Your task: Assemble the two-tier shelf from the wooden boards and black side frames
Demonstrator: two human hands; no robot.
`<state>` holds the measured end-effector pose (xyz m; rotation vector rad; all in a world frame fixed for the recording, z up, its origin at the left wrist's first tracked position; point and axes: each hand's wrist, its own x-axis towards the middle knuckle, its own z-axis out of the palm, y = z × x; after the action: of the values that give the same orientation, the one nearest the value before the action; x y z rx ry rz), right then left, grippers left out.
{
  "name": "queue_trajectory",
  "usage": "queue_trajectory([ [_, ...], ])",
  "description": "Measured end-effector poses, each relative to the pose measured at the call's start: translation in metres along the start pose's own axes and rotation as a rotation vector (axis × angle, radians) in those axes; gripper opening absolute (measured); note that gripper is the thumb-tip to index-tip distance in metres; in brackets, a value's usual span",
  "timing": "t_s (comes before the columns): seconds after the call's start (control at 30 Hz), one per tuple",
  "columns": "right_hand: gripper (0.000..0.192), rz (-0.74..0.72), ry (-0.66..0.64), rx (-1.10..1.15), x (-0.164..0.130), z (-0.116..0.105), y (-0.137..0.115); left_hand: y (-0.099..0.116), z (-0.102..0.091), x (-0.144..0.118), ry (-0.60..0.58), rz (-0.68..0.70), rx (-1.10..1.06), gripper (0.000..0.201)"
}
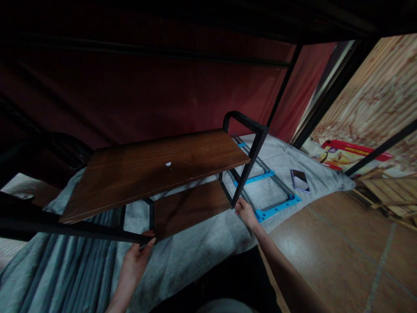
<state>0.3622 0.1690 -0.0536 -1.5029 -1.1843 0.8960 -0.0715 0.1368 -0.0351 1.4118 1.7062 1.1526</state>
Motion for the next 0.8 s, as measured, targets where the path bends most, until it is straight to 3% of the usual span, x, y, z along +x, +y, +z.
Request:
queue_trajectory([
  [0.23,0.017,-0.091,-0.057,-0.213,0.004,-0.004,-0.003,0.008,0.002,0.000,0.051,0.086,0.043,0.060],
  [0.47,0.023,-0.124,-0.081,-0.365,0.006,-0.004,0.003,0.011,0.001,0.001,0.039,0.060,0.068,0.060],
  [0.67,0.015,-0.067,-0.069,-0.217,0.011,-0.006,0.004,0.005,-0.001,0.001,0.015,0.045,0.100,0.057],
  [0.8,0.021,-0.047,0.010,-0.087,0.036,-0.003,-0.002,0.000,0.000,0.001,0.033,0.046,0.097,0.057],
])
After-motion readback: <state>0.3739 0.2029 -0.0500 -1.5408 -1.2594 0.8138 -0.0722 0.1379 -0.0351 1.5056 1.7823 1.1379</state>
